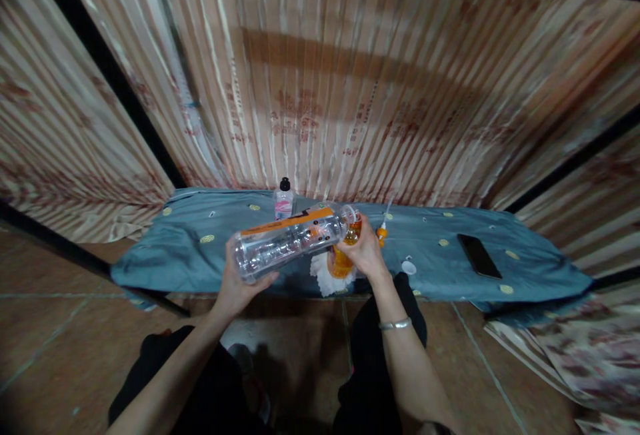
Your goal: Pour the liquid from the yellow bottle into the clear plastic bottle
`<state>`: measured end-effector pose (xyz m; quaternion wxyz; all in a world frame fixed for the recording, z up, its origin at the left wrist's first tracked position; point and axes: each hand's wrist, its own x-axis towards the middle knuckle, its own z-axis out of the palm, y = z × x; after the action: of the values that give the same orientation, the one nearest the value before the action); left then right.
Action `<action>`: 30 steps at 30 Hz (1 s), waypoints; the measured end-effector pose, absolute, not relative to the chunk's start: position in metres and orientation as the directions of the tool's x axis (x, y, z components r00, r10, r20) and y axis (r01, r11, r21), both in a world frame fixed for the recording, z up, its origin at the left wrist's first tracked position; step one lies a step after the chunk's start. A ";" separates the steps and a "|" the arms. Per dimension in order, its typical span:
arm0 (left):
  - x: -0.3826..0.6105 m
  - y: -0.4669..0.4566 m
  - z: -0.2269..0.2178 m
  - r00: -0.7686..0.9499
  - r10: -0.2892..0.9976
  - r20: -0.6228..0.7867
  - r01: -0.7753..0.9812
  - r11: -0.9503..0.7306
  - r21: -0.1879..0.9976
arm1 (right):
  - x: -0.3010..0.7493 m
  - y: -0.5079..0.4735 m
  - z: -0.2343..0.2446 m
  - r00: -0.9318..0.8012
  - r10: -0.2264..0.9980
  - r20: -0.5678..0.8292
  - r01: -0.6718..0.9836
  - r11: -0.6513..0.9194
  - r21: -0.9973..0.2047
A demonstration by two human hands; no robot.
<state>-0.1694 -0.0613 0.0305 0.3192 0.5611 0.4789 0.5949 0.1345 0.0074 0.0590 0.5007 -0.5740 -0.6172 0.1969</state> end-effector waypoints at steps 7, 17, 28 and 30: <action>-0.168 -0.063 0.033 -0.167 0.915 0.368 0.152 -0.344 0.926 | 0.137 0.014 0.051 0.138 0.904 0.405 0.466 0.301 -0.832; -0.169 -0.070 0.041 -0.206 0.905 0.372 0.163 -0.343 0.925 | 0.137 0.017 0.045 0.118 0.897 0.426 0.518 0.310 -0.797; -0.172 -0.059 0.036 -0.213 0.897 0.388 0.151 -0.362 0.920 | 0.135 0.012 0.054 0.119 0.897 0.425 0.533 0.304 -0.790; -0.173 -0.058 0.034 -0.212 0.898 0.386 0.152 -0.360 0.920 | 0.134 0.011 0.056 0.122 0.898 0.423 0.537 0.299 -0.789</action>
<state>-0.1726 -0.0577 0.0341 0.3031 0.5495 0.4775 0.6150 0.1343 0.0114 0.0556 0.4936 -0.5632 -0.6371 0.1828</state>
